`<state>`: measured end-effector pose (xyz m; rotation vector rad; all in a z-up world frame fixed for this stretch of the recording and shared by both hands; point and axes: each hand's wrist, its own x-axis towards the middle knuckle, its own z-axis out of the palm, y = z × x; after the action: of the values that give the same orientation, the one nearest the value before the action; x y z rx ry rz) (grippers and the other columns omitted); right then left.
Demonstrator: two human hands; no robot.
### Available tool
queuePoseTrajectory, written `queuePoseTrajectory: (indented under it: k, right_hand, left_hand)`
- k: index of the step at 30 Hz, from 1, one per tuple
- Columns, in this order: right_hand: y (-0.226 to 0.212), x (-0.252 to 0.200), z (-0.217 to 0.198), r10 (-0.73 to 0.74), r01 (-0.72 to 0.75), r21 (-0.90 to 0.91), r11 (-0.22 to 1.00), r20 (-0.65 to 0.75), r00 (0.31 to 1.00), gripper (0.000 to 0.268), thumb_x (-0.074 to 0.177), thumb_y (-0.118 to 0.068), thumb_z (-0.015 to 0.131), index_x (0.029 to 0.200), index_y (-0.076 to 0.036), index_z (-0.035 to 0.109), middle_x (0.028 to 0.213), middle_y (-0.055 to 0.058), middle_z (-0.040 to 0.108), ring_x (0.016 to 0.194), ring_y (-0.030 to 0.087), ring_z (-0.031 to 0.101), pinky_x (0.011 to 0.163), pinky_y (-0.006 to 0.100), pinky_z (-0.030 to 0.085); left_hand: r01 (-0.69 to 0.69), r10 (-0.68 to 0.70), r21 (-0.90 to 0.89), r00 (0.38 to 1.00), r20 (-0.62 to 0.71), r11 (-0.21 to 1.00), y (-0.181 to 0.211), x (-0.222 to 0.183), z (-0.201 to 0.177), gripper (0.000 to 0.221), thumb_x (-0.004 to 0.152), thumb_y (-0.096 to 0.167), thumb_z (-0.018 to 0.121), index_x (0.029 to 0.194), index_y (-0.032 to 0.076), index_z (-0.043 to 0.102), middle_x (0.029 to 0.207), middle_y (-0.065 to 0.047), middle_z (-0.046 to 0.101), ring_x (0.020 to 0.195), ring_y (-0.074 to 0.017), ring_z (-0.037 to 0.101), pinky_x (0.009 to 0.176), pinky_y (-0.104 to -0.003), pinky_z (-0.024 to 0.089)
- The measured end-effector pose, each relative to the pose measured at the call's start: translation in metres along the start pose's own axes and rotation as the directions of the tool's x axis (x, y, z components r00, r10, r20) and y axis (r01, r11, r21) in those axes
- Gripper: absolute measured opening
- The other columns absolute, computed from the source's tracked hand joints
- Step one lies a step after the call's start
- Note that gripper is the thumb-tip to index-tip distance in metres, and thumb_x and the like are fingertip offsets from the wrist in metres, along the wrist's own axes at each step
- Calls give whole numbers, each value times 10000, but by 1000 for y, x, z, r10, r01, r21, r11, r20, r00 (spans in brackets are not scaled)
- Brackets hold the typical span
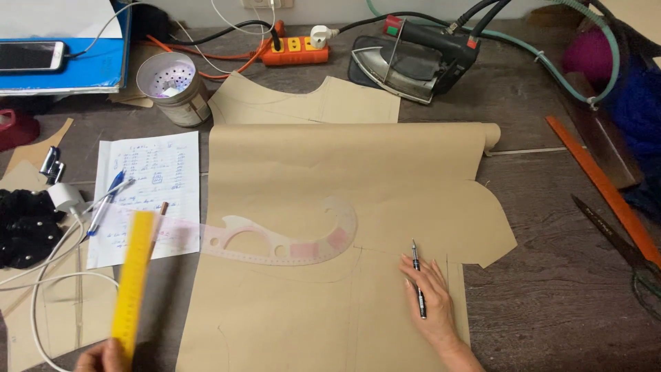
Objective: Drawing a garment pattern on brown paper using a ruler, French curve, and pen
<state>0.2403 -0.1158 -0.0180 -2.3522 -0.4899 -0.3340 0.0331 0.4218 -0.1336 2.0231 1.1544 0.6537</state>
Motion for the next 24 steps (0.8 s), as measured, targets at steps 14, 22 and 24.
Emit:
queuePoseTrajectory:
  k: [14, 22, 24]
  right_hand:
    - [-108, 4, 9, -263, 210, 260, 943, 191, 946, 624, 807, -436, 782, 1291, -108, 564, 1346, 78, 593, 1261, 229, 564, 1073, 542, 307]
    - [-50, -7, -8, -61, 49, 102, 994, 120, 991, 463, 779, -140, 671, 1236, -148, 595, 1057, 60, 639, 873, 228, 652, 783, 327, 504]
    - [-27, -4, -25, -4, -13, 104, 995, 162, 987, 495, 778, -136, 661, 1265, -164, 579, 1050, 54, 629, 852, 220, 658, 739, 317, 516]
  left_hand:
    - [305, -160, -484, 935, 317, 820, 271, -53, 35, 174, 1028, 197, 520, 1135, 95, 429, 797, -100, 416, 756, -212, 534, 625, -473, 602]
    - [161, 69, -342, 818, 570, 926, 308, -114, 93, 180, 926, 182, 528, 1055, 58, 546, 1000, -108, 605, 850, -226, 638, 743, -379, 577]
    - [-315, 413, -269, 735, 538, 910, 306, -110, 95, 107, 893, 171, 592, 905, 76, 640, 917, -59, 698, 826, -168, 671, 761, -289, 544]
